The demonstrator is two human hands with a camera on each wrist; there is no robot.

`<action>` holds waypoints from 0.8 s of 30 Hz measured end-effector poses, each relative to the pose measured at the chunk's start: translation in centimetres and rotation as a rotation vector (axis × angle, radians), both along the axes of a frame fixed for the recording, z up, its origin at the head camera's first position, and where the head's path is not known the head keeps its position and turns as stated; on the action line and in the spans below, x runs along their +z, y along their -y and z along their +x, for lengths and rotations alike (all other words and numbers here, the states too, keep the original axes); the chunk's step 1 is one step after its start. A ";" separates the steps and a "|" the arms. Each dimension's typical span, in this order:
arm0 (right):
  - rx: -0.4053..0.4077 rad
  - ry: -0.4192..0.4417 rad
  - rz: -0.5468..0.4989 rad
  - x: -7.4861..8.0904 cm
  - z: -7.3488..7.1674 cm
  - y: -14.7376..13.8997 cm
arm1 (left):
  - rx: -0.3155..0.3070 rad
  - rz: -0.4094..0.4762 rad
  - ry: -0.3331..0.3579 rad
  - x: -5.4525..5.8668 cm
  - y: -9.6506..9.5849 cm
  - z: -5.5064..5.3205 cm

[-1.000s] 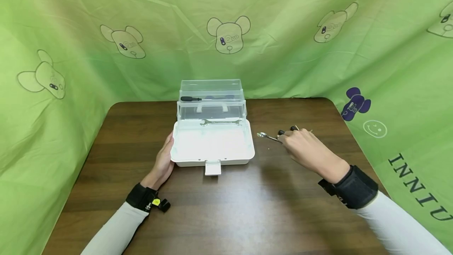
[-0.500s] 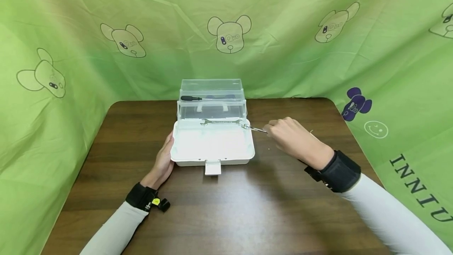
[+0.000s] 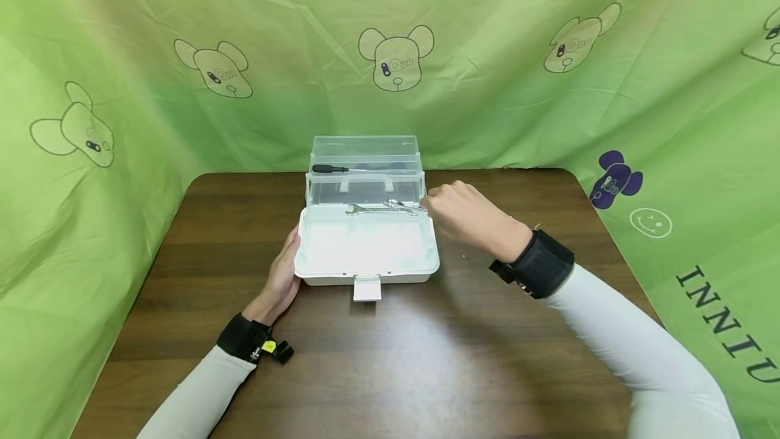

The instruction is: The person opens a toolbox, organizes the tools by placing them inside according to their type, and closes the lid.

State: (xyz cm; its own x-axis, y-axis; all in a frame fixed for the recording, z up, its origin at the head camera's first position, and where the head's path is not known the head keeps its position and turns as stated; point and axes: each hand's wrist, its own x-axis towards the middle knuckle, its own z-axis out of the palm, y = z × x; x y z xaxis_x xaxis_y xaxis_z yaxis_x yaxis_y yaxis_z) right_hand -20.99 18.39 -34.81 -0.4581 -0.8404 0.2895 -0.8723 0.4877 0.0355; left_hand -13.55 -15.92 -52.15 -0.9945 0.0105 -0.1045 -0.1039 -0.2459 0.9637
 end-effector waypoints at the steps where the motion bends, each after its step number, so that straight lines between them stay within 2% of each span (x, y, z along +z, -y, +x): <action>1: -0.001 0.004 0.008 0.0 -0.2 0.3 | 0.001 -0.003 -0.002 0.0 0.0 0.0; 11: 0.004 0.059 0.034 -0.6 -3.1 3.1 | 0.000 0.007 -0.005 0.0 0.1 0.0; 24: -0.004 0.137 0.078 -2.0 -5.5 6.2 | -0.001 -0.001 -0.002 0.2 -0.1 0.1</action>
State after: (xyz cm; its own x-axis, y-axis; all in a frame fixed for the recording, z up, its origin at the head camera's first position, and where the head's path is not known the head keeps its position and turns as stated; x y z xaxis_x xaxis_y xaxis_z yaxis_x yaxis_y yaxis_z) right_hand -26.52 12.18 -36.81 -0.4921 -0.8561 0.1578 -0.8697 0.4914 -0.0460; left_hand -13.49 -15.86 -51.96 -0.9947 0.0111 -0.1021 -0.1017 -0.2453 0.9641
